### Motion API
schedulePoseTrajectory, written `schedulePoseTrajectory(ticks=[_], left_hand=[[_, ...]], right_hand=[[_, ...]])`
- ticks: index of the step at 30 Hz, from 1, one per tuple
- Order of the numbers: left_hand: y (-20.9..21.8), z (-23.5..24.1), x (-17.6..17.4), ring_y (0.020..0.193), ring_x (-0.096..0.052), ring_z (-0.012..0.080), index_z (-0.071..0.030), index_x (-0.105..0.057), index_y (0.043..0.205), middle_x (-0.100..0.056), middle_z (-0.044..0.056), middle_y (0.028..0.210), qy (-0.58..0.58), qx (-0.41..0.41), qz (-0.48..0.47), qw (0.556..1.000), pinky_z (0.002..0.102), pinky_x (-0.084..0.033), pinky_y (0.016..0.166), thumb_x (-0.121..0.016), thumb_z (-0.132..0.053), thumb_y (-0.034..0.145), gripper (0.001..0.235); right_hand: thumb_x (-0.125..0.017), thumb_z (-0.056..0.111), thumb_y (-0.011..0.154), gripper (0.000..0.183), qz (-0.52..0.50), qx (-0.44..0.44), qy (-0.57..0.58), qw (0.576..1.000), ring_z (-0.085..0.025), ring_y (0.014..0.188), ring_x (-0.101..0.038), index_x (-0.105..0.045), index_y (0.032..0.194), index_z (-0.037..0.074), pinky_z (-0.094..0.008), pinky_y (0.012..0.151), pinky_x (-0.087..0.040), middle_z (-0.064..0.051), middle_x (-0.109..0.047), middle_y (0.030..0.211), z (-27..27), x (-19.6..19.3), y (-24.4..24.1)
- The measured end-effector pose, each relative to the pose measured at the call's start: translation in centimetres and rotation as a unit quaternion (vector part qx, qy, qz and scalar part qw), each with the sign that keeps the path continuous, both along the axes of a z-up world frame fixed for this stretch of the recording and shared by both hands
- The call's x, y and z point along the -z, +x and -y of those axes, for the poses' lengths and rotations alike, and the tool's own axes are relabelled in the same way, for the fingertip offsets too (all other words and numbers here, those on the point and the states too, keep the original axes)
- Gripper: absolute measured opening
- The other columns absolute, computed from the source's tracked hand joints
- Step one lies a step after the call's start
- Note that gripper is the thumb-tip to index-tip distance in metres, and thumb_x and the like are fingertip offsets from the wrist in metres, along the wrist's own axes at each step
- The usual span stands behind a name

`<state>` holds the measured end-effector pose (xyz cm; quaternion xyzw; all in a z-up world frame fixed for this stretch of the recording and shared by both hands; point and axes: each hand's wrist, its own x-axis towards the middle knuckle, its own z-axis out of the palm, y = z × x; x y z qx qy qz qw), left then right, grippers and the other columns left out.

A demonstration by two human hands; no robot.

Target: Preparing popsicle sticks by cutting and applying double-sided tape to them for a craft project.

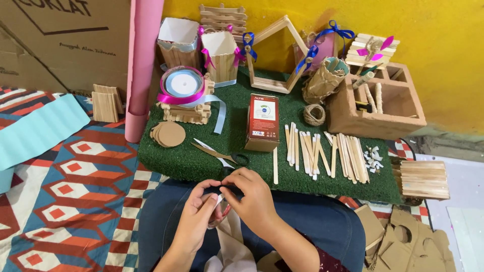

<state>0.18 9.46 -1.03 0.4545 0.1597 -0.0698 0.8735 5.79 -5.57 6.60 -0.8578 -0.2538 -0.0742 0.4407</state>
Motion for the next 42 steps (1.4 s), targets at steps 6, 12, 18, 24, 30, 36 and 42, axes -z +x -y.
schedulePoseTrajectory(ticks=[6,12,18,24,30,36,42], left_hand=[[-0.1,1.1,0.1,0.05,-0.046,0.0135,-0.004,-0.06,0.134,-0.058,0.013,0.062,0.025,0.024,-0.044,0.998,0.025,-0.033,0.045,-0.051,-0.002,0.099,0.037],[0.1,2.7,-0.6,0.057,-0.05,0.0137,-0.027,-0.018,0.166,-0.061,0.012,0.065,0.103,0.049,0.016,0.993,0.027,-0.044,0.055,-0.05,-0.001,0.096,0.08],[-0.1,3.6,0.5,0.07,-0.055,0.0181,-0.008,-0.045,0.153,-0.06,0.014,0.087,0.08,0.053,-0.021,0.995,0.032,-0.05,0.07,-0.053,0.002,0.096,0.058],[-0.3,5.3,0.9,0.078,-0.058,0.0173,-0.004,-0.059,0.142,-0.062,0.011,0.1,0.071,0.097,-0.046,0.992,0.031,-0.052,0.077,-0.059,-0.001,0.095,0.047],[-0.3,5.4,1.2,0.099,-0.07,0.0254,0.0,-0.059,0.142,-0.068,0.017,0.107,0.058,0.11,-0.016,0.992,0.038,-0.059,0.095,-0.064,0.001,0.091,0.052],[-1.0,7.1,1.5,0.084,-0.075,0.021,0.01,-0.072,0.119,-0.077,0.019,0.097,0.082,0.085,0.084,0.989,0.031,-0.065,0.079,-0.067,-0.003,0.092,0.03],[-1.3,7.3,0.6,0.078,-0.075,0.0228,0.011,-0.074,0.117,-0.078,0.019,0.098,0.125,-0.015,0.071,0.99,0.031,-0.064,0.076,-0.068,-0.012,0.092,0.035]], right_hand=[[-0.078,0.012,0.079,0.011,0.033,-0.007,0.0,0.999,-0.02,0.083,-0.061,-0.071,0.086,0.007,-0.031,0.074,-0.05,-0.001,-0.064,0.094,1.5,1.1,0.3],[-0.072,0.007,0.077,0.008,-0.024,0.057,0.01,0.998,-0.019,0.076,-0.067,-0.071,0.084,0.006,-0.028,0.07,-0.053,-0.002,-0.072,0.09,4.6,0.0,-0.4],[-0.077,0.026,0.086,0.038,-0.088,0.271,-0.088,0.955,-0.013,0.062,-0.071,-0.06,0.115,0.009,-0.027,0.057,-0.052,0.002,-0.072,0.074,9.4,4.8,0.4],[-0.074,0.007,0.085,0.034,-0.154,0.238,0.084,0.955,-0.012,0.057,-0.062,-0.054,0.112,0.005,-0.024,0.058,-0.051,-0.002,-0.073,0.076,9.3,6.2,0.9],[-0.077,0.001,0.082,0.041,0.022,0.15,0.067,0.986,-0.015,0.077,-0.079,-0.053,0.116,0.004,-0.026,0.066,-0.063,-0.008,-0.074,0.094,11.1,5.2,-2.3],[-0.079,0.007,0.077,0.022,-0.083,0.001,0.016,0.996,-0.017,0.064,-0.07,-0.069,0.097,0.007,-0.028,0.059,-0.057,-0.004,-0.075,0.085,10.7,2.6,-3.8],[-0.067,0.002,0.085,0.008,-0.101,0.08,0.135,0.982,-0.015,0.076,-0.067,-0.067,0.093,0.002,-0.026,0.072,-0.056,-0.005,-0.074,0.093,9.7,1.5,-4.6]])
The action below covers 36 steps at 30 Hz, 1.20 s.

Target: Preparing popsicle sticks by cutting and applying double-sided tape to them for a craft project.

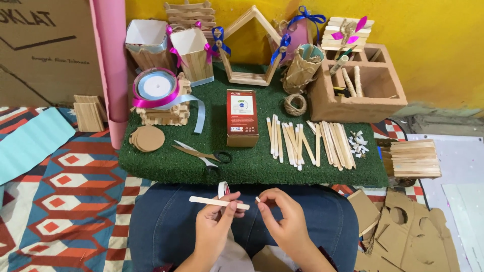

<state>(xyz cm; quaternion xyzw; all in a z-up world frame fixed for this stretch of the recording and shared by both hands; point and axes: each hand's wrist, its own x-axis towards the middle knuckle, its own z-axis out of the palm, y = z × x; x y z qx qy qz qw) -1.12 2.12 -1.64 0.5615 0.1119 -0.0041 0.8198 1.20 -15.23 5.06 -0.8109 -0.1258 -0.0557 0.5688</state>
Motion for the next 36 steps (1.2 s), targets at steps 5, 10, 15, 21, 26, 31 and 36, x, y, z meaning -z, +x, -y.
schedulePoseTrajectory(ticks=[5,10,15,21,26,31,36], left_hand=[[-0.4,0.2,-1.3,0.08,-0.073,0.0189,0.01,-0.076,0.113,-0.075,0.015,0.098,0.032,-0.037,0.022,0.999,0.028,-0.06,0.075,-0.069,-0.009,0.092,0.029],[-0.8,0.4,-1.4,0.082,-0.073,0.0187,0.011,-0.075,0.113,-0.072,0.014,0.101,0.027,-0.04,0.052,0.997,0.028,-0.06,0.077,-0.067,-0.003,0.092,0.026],[-0.9,0.4,-1.3,0.083,-0.073,0.0178,0.011,-0.077,0.111,-0.072,0.014,0.106,0.038,-0.04,0.051,0.997,0.027,-0.058,0.078,-0.068,-0.004,0.092,0.025],[-1.1,0.9,-1.8,0.08,-0.071,0.0149,0.007,-0.078,0.104,-0.074,0.013,0.099,0.122,-0.071,0.135,0.981,0.022,-0.055,0.068,-0.07,0.001,0.089,0.017],[-1.2,0.9,-2.7,0.069,-0.064,0.0113,0.004,-0.079,0.1,-0.072,0.008,0.09,0.208,-0.079,0.171,0.96,0.021,-0.05,0.059,-0.072,0.001,0.087,0.015],[-1.4,0.7,-1.6,0.074,-0.069,0.0135,0.006,-0.078,0.099,-0.074,0.011,0.095,0.202,-0.1,0.168,0.96,0.021,-0.054,0.063,-0.072,0.001,0.087,0.015],[-1.2,0.6,0.3,0.083,-0.075,0.0184,0.01,-0.075,0.109,-0.075,0.015,0.102,0.076,-0.057,0.114,0.989,0.026,-0.061,0.077,-0.067,0.0,0.093,0.021]], right_hand=[[-0.069,0.003,0.084,0.006,-0.076,-0.048,0.062,0.994,-0.013,0.071,-0.058,-0.069,0.09,0.001,-0.025,0.066,-0.049,-0.004,-0.069,0.087,-0.8,1.4,-0.5],[-0.07,-0.001,0.083,0.002,-0.081,-0.033,0.047,0.995,-0.012,0.066,-0.056,-0.069,0.083,0.001,-0.023,0.061,-0.048,-0.003,-0.066,0.082,-1.6,1.7,-0.5],[-0.07,-0.002,0.081,0.002,-0.094,-0.022,0.041,0.994,-0.011,0.065,-0.057,-0.07,0.081,0.0,-0.023,0.059,-0.048,-0.003,-0.069,0.081,-1.8,1.9,-0.4],[-0.072,-0.004,0.079,0.004,-0.122,0.003,0.046,0.991,-0.009,0.064,-0.059,-0.07,0.081,0.0,-0.021,0.058,-0.05,-0.002,-0.069,0.08,-2.1,2.6,-0.4],[-0.074,0.004,0.08,0.005,-0.179,0.03,0.017,0.983,-0.01,0.06,-0.056,-0.07,0.078,0.002,-0.023,0.055,-0.048,-0.003,-0.068,0.072,-2.0,3.3,-0.3],[-0.086,0.026,0.082,0.033,-0.248,0.042,-0.092,0.964,-0.011,0.053,-0.054,-0.06,0.07,0.008,-0.025,0.052,-0.046,-0.001,-0.061,0.06,-1.1,3.3,0.6],[-0.074,0.0,0.078,0.03,-0.058,-0.074,0.052,0.994,-0.016,0.081,-0.071,-0.065,0.106,0.003,-0.028,0.077,-0.06,-0.008,-0.072,0.096,-0.9,2.1,0.3]])
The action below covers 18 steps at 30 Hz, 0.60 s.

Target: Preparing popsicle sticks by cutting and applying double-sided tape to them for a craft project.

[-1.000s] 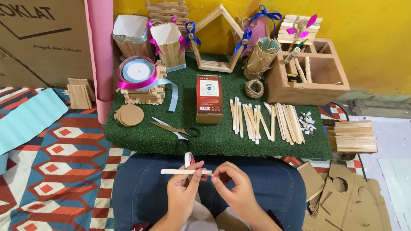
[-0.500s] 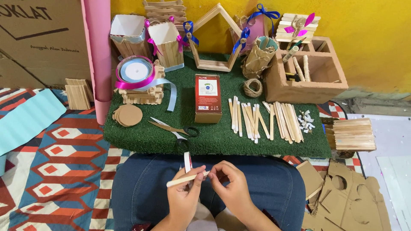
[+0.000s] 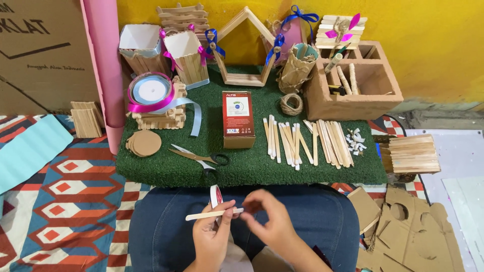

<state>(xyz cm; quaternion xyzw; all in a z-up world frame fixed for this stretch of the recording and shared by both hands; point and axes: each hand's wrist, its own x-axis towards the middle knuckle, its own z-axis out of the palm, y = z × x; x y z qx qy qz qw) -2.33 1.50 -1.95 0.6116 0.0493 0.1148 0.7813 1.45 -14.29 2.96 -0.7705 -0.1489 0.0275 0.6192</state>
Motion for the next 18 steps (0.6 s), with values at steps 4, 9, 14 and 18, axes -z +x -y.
schedulePoseTrajectory(ticks=[4,9,14,18], left_hand=[[0.3,-0.2,-0.2,0.074,-0.061,0.0106,0.002,-0.08,0.108,-0.07,0.007,0.1,0.104,0.034,-0.022,0.994,0.022,-0.049,0.064,-0.071,-0.002,0.089,0.022],[0.9,-1.5,-0.6,0.087,-0.067,0.014,-0.006,-0.074,0.122,-0.069,0.006,0.099,0.168,0.067,-0.054,0.982,0.027,-0.055,0.077,-0.071,-0.003,0.083,0.038],[1.0,-1.9,0.4,0.086,-0.068,0.0126,-0.005,-0.076,0.117,-0.071,0.005,0.096,0.182,0.08,-0.074,0.977,0.025,-0.054,0.076,-0.068,-0.002,0.085,0.034],[1.1,-2.1,1.4,0.09,-0.068,0.0142,-0.003,-0.075,0.117,-0.069,0.008,0.098,0.163,0.095,-0.088,0.978,0.028,-0.058,0.081,-0.066,0.002,0.084,0.035]], right_hand=[[-0.077,-0.004,0.068,0.029,0.155,-0.021,-0.101,0.982,-0.02,0.073,-0.067,-0.071,0.094,0.009,-0.028,0.063,-0.053,-0.004,-0.071,0.094,0.9,-0.4,0.3],[-0.08,0.004,0.079,0.011,0.131,0.308,-0.109,0.936,-0.011,0.063,-0.061,-0.076,0.09,0.002,-0.022,0.06,-0.051,-0.004,-0.073,0.078,4.6,-1.7,3.3],[-0.082,0.01,0.079,0.015,0.087,0.312,-0.187,0.928,-0.015,0.061,-0.059,-0.076,0.089,0.0,-0.027,0.06,-0.05,-0.005,-0.072,0.078,6.7,0.3,6.7],[-0.086,0.016,0.076,0.026,0.12,0.298,-0.232,0.918,-0.014,0.056,-0.053,-0.075,0.096,0.002,-0.028,0.054,-0.046,-0.004,-0.062,0.072,6.5,-0.3,7.0]])
